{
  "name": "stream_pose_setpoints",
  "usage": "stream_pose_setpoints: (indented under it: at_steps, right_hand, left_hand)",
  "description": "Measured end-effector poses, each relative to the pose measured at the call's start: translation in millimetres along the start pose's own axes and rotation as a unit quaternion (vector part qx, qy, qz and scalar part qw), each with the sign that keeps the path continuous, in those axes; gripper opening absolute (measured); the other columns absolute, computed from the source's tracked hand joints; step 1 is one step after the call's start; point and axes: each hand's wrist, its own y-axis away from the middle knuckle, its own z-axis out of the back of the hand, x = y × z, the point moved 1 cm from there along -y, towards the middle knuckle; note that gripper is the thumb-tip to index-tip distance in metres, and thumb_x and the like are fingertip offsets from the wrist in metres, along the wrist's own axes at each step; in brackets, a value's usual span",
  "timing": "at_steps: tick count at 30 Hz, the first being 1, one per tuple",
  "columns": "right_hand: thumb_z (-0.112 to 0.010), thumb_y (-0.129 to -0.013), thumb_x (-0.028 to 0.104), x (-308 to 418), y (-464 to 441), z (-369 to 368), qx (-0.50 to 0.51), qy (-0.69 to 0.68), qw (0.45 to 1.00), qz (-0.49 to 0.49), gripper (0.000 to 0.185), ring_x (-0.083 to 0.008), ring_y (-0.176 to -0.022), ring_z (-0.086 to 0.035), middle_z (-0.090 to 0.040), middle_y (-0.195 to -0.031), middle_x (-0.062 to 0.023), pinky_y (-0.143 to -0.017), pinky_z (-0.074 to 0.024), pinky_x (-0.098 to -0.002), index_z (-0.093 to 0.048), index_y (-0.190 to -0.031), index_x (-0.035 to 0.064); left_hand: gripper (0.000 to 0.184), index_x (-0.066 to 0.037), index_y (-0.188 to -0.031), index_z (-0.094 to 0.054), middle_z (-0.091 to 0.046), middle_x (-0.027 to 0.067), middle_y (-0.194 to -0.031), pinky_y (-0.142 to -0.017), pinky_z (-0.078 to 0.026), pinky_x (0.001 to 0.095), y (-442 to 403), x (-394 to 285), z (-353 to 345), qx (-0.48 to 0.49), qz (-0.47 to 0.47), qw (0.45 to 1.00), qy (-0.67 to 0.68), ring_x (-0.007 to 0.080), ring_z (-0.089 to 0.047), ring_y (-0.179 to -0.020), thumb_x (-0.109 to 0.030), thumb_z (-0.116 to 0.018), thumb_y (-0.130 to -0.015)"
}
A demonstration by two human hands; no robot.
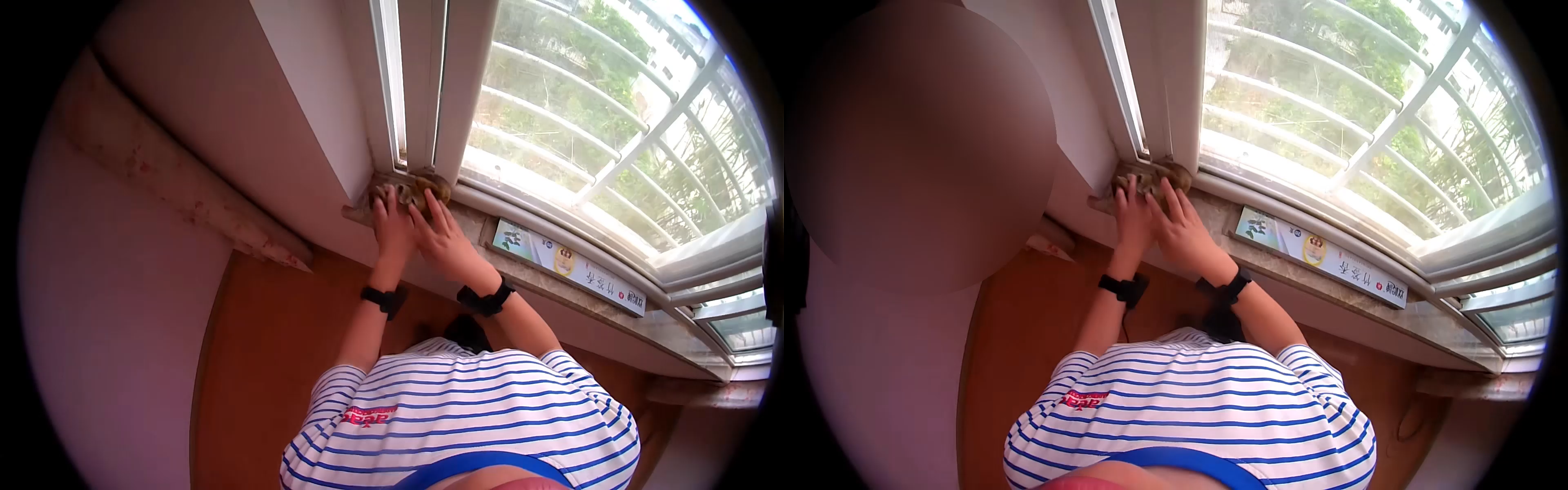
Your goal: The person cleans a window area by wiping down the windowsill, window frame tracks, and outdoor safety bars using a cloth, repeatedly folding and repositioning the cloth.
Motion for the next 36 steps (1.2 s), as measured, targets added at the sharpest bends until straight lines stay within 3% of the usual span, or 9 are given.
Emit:
stream_pose_setpoints:
  at_steps: [1,3,6,15,16,22,26,35,36]
  right_hand:
    - [-0.065,-0.075,0.005,-9,8,-12,0.075,0.04,0.996,0.006,0.08,-0.0483,-0.143,-0.027,-0.02,-0.157,-0.0309,-0.112,-0.0367,-0.0483,-0.036,-0.15,0.0058]
    - [-0.063,-0.074,0.006,-13,23,-14,0.076,0.014,0.997,-0.016,0.08,-0.0483,-0.145,-0.023,-0.022,-0.156,-0.0321,-0.113,-0.0351,-0.0507,-0.037,-0.15,0.0095]
    - [-0.06,-0.076,0.007,-12,35,-38,0.014,0.069,0.997,-0.027,0.078,-0.0474,-0.146,-0.023,-0.026,-0.155,-0.0325,-0.112,-0.0353,-0.0516,-0.038,-0.151,0.0161]
    - [-0.062,-0.074,0.013,1,-17,-41,0.035,-0.078,0.996,-0.037,0.073,-0.0477,-0.145,-0.024,-0.036,-0.149,-0.0297,-0.114,-0.0301,-0.0554,-0.048,-0.144,0.0255]
    - [-0.063,-0.072,0.01,3,-33,-41,0.031,-0.063,0.997,-0.021,0.075,-0.0469,-0.144,-0.026,-0.042,-0.145,-0.026,-0.11,-0.0376,-0.0553,-0.048,-0.144,0.0269]
    - [-0.061,-0.073,0.003,-7,-56,-32,0.098,-0.086,0.989,-0.07,0.082,-0.0425,-0.136,-0.041,-0.053,-0.132,-0.0166,-0.082,-0.0572,-0.0458,-0.042,-0.149,0.0267]
    - [-0.057,-0.077,-0.003,6,-72,-34,0.073,-0.045,0.992,-0.091,0.08,-0.0402,-0.132,-0.046,-0.055,-0.132,-0.0147,-0.076,-0.0573,-0.0435,-0.04,-0.15,0.0259]
    - [-0.056,-0.083,0.007,45,-64,-61,-0.071,0.15,0.965,-0.202,0.06,-0.0348,-0.126,-0.053,-0.061,-0.123,-0.0117,-0.087,-0.0557,-0.0397,-0.05,-0.142,0.0156]
    - [-0.058,-0.082,0.005,49,-57,-65,-0.042,0.176,0.956,-0.23,0.062,-0.0343,-0.127,-0.052,-0.056,-0.135,-0.0134,-0.093,-0.0534,-0.0381,-0.047,-0.143,0.0087]
  left_hand:
    - [0.053,0.003,-0.131,-0.054,-0.055,0.0218,-0.13,-0.113,-0.029,0.0547,11,-8,-11,0.006,0.078,0.994,0.074,0.0449,-0.037,-0.135,-0.029,-0.058,-0.089]
    - [0.055,0.007,-0.127,-0.055,-0.054,0.0188,-0.133,-0.111,-0.034,0.0542,5,-16,-13,-0.004,-0.04,0.997,-0.067,0.0459,-0.04,-0.132,-0.033,-0.058,-0.089]
    - [0.052,0.008,-0.124,-0.057,-0.056,0.0192,-0.129,-0.11,-0.035,0.0548,12,-15,-16,-0.022,-0.041,0.998,-0.036,0.0458,-0.044,-0.129,-0.031,-0.057,-0.089]
    - [0.042,0.006,-0.116,-0.058,-0.058,0.0214,-0.122,-0.102,-0.043,0.0534,-1,35,-3,0.027,-0.041,0.998,0.028,0.0449,-0.05,-0.122,-0.023,-0.061,-0.087]
    - [0.042,0.006,-0.116,-0.058,-0.058,0.0214,-0.122,-0.102,-0.043,0.0534,-7,39,-3,0.034,-0.031,0.999,0.028,0.0449,-0.05,-0.122,-0.023,-0.061,-0.087]
    - [0.044,0.007,-0.119,-0.056,-0.061,0.0224,-0.118,-0.099,-0.046,0.0519,-7,40,1,0.017,-0.023,0.998,0.051,0.0431,-0.055,-0.115,-0.023,-0.061,-0.089]
    - [0.048,0.009,-0.123,-0.055,-0.06,0.0226,-0.119,-0.097,-0.047,0.0516,-8,53,5,0.012,-0.071,0.995,0.064,0.043,-0.056,-0.115,-0.026,-0.061,-0.09]
    - [0.043,0.002,-0.123,-0.061,-0.063,0.0142,-0.118,-0.094,-0.048,0.0473,-14,63,5,0.009,-0.145,0.983,0.116,0.0382,-0.057,-0.114,-0.022,-0.063,-0.087]
    - [0.042,-0.001,-0.123,-0.063,-0.063,0.0121,-0.118,-0.094,-0.048,0.0467,-15,62,8,0.008,-0.167,0.979,0.116,0.037,-0.057,-0.115,-0.022,-0.063,-0.086]
